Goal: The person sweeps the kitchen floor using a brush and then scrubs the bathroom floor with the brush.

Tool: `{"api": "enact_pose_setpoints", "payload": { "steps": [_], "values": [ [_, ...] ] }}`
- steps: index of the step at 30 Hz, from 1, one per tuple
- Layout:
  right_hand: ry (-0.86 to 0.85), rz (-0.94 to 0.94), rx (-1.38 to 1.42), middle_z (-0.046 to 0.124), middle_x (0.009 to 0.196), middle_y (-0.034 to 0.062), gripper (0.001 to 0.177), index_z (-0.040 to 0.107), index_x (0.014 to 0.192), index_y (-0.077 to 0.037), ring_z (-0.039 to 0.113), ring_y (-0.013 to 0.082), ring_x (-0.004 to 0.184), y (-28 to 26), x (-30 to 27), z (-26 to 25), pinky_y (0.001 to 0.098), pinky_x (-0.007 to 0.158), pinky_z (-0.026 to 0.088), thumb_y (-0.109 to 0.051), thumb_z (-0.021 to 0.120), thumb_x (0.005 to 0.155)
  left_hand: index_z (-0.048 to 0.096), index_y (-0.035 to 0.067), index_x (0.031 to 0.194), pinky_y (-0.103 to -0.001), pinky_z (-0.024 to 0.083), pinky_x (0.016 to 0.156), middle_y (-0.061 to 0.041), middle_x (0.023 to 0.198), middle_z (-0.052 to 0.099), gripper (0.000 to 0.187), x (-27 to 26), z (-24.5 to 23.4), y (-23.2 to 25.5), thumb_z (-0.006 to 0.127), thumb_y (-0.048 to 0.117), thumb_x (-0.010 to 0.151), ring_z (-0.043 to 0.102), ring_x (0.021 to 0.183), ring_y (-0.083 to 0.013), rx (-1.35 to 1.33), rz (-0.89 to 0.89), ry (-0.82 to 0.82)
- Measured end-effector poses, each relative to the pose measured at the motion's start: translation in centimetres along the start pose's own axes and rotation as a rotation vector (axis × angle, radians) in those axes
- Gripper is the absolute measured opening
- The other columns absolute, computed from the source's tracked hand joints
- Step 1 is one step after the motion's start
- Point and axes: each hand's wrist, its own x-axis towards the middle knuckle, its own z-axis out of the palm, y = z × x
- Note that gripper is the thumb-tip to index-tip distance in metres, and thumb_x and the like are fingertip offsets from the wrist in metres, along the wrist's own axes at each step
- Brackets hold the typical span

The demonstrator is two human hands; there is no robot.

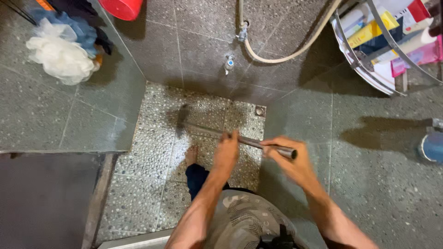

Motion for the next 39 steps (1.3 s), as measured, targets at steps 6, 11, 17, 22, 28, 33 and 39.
{"api": "enact_pose_setpoints", "payload": {
  "steps": [6,11,17,22,28,33,39],
  "values": [
    [-0.063,0.217,0.086,0.082,0.093,0.0121,0.026,0.078,0.116,-0.007,0.072,0.0183,0.072,7.5,5.2,8.6,0.0325,0.058,0.05,-0.014,0.07,0.091,0.049,0.012,0.13,-0.057,0.058,0.086,-0.027,0.131,0.053,0.03,2.3,-0.4,-11.7,0.05,0.006,0.1,0.066,0.108,-0.0483,0.179,-0.24,-0.112],
    [-0.125,0.028,0.335,0.078,0.106,0.0101,0.023,0.077,0.118,-0.008,0.077,0.0122,0.094,9.6,7.0,13.7,0.0283,0.081,0.061,-0.013,0.065,0.099,0.046,0.016,0.135,-0.06,0.056,0.082,-0.032,0.142,0.041,0.055,4.6,2.4,-19.3,0.055,-0.001,0.084,0.061,0.106,-0.0545,0.124,-0.261,-0.184],
    [-0.085,0.2,-0.094,0.076,0.098,0.0154,0.021,0.079,0.101,-0.003,0.065,0.0185,0.068,2.7,7.2,8.9,0.0395,0.06,0.052,-0.011,0.066,0.087,0.053,0.019,0.13,-0.061,0.053,0.086,-0.024,0.121,0.063,0.029,4.8,4.5,-14.6,0.051,0.016,0.102,0.066,0.103,-0.0494,0.067,-0.155,-0.242],
    [-0.058,0.19,-0.397,0.072,0.094,0.0189,0.025,0.078,0.103,-0.004,0.067,0.0253,0.074,-0.7,6.6,7.1,0.0424,0.066,0.054,-0.007,0.064,0.083,0.054,0.007,0.12,-0.056,0.052,0.077,-0.028,0.11,0.066,0.034,7.5,6.4,-7.2,0.049,-0.005,0.089,0.065,0.096,-0.0508,-0.328,0.316,0.116],
    [0.03,0.082,-0.612,0.072,0.097,0.0156,0.021,0.077,0.1,-0.005,0.071,0.0269,0.066,-5.0,7.7,4.1,0.0409,0.06,0.057,-0.009,0.069,0.081,0.05,0.005,0.116,-0.051,0.056,0.074,-0.023,0.098,0.069,0.044,9.8,1.5,0.1,0.072,0.003,0.077,0.069,0.087,-0.04,-0.648,0.411,-0.17],
    [0.04,0.334,-0.559,0.073,0.086,0.0132,0.019,0.079,0.103,-0.007,0.064,0.0302,0.061,-8.6,8.1,0.7,0.0437,0.055,0.048,-0.012,0.07,0.087,0.052,0.006,0.12,-0.055,0.056,0.077,-0.026,0.104,0.066,0.025,9.9,-2.5,0.7,0.056,0.0,0.096,0.068,0.09,-0.0464,-0.315,0.313,-0.21],
    [0.051,0.161,-0.077,0.077,0.087,0.0106,0.016,0.078,0.094,0.001,0.076,0.0166,0.083,-4.2,11.7,2.3,0.0316,0.076,0.06,-0.008,0.066,0.086,0.048,0.005,0.139,-0.056,0.058,0.077,-0.031,0.107,0.067,0.057,11.8,-5.1,-5.2,0.057,-0.009,0.084,0.069,0.093,-0.0483,0.042,0.129,-0.188]
  ]
}}
